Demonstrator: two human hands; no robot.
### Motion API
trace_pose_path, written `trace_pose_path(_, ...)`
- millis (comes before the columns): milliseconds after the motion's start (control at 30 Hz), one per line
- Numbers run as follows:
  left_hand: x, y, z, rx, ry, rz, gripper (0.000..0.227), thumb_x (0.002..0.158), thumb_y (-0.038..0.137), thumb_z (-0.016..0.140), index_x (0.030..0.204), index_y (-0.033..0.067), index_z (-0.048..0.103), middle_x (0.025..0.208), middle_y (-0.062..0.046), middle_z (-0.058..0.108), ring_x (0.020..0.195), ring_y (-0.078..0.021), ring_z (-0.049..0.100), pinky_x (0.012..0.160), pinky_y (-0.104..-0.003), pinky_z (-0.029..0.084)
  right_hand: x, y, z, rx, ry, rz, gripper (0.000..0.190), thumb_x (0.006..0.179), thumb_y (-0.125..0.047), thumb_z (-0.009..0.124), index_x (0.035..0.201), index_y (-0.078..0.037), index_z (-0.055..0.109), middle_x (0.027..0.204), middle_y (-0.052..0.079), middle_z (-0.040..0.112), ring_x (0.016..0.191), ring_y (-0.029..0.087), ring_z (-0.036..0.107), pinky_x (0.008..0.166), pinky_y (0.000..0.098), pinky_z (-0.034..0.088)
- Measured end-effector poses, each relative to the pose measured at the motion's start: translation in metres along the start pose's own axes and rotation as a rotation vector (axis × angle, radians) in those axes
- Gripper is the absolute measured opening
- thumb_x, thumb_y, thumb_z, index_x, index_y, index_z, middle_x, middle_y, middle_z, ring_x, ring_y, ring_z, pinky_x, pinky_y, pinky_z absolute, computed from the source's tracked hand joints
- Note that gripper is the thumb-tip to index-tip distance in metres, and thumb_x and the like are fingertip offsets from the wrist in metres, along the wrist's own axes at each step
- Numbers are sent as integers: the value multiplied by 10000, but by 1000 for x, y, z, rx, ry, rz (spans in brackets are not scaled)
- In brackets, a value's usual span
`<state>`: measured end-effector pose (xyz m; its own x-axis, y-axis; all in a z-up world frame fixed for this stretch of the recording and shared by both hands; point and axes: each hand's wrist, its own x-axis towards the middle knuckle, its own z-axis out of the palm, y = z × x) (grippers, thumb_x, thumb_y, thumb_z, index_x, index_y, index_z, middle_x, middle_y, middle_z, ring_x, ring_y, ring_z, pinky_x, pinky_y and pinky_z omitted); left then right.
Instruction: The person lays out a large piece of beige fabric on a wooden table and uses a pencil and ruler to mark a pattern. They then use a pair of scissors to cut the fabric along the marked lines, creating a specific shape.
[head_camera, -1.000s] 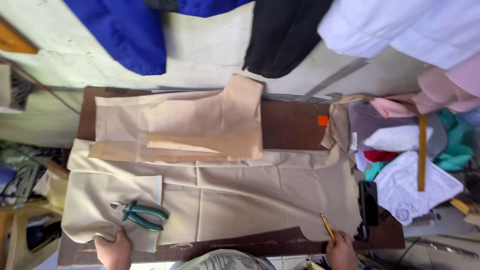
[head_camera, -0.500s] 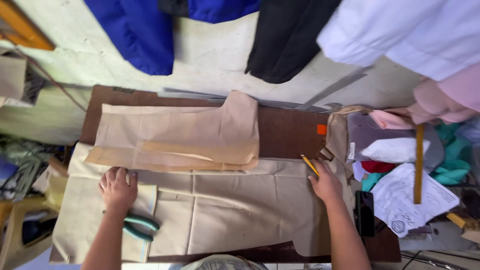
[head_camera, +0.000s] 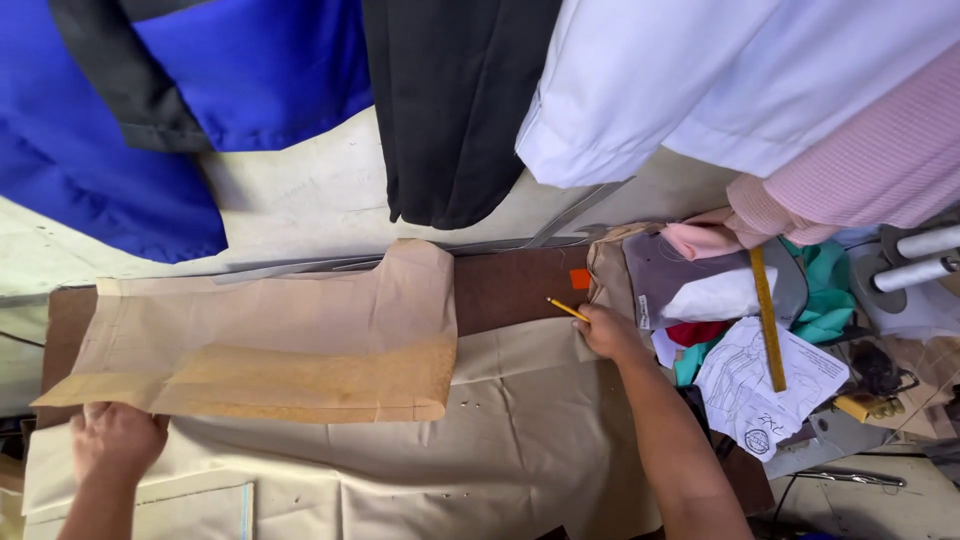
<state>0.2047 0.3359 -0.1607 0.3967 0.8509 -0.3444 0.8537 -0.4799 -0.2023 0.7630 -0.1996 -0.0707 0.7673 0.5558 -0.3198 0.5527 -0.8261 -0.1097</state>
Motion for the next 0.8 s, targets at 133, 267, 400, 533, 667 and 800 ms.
trace_pose_path(133,49,-14,6,41,24,170,790,931,658,361,1306,44,688,1334,-191,694,1435,-298,520,1308,-417,290,24,-8,-27,-119,-45,146,391,1046,-469,445,1342,-228,531,1220,191,701,1129,442,675,901,562,524)
trace_pose_path(267,52,-10,-47,-241,-93,147,487,991,429,458,1239,94,710,1258,-229,750,1148,-471,705,933,-561,570,37,2,-24,-161,13,156,348,1038,-438,444,1269,-221,589,1125,196,740,1057,443,711,872,579,526)
trace_pose_path(400,27,20,-117,-450,-389,12,528,962,436,516,1382,156,669,1422,-126,678,1262,-376,645,1053,-485,483,49,14,-20,-214,32,176,343,1085,-388,395,1325,-196,547,1210,163,715,1112,421,678,848,583,537)
trace_pose_path(533,16,35,-170,-589,-654,-173,704,852,502,734,1505,263,621,1581,-8,543,1469,-274,450,1227,-406,295,65,34,1,-271,238,14,301,1068,-346,459,1245,-142,590,1173,94,671,1105,363,665,801,562,556)
trace_pose_path(667,80,1,-94,-275,-516,-4,818,620,644,901,1331,263,768,1380,-27,738,1283,-216,661,1088,-363,463,75,35,18,-449,506,-148,183,1011,-356,555,1010,-200,652,981,30,712,917,304,723,765,473,558)
trace_pose_path(800,110,-10,-34,-440,-282,78,652,695,412,857,1285,165,734,1258,-24,762,1147,-188,654,996,-384,472,76,26,25,-402,310,37,300,1041,-279,418,1240,-169,614,1278,127,651,1234,353,624,954,622,475)
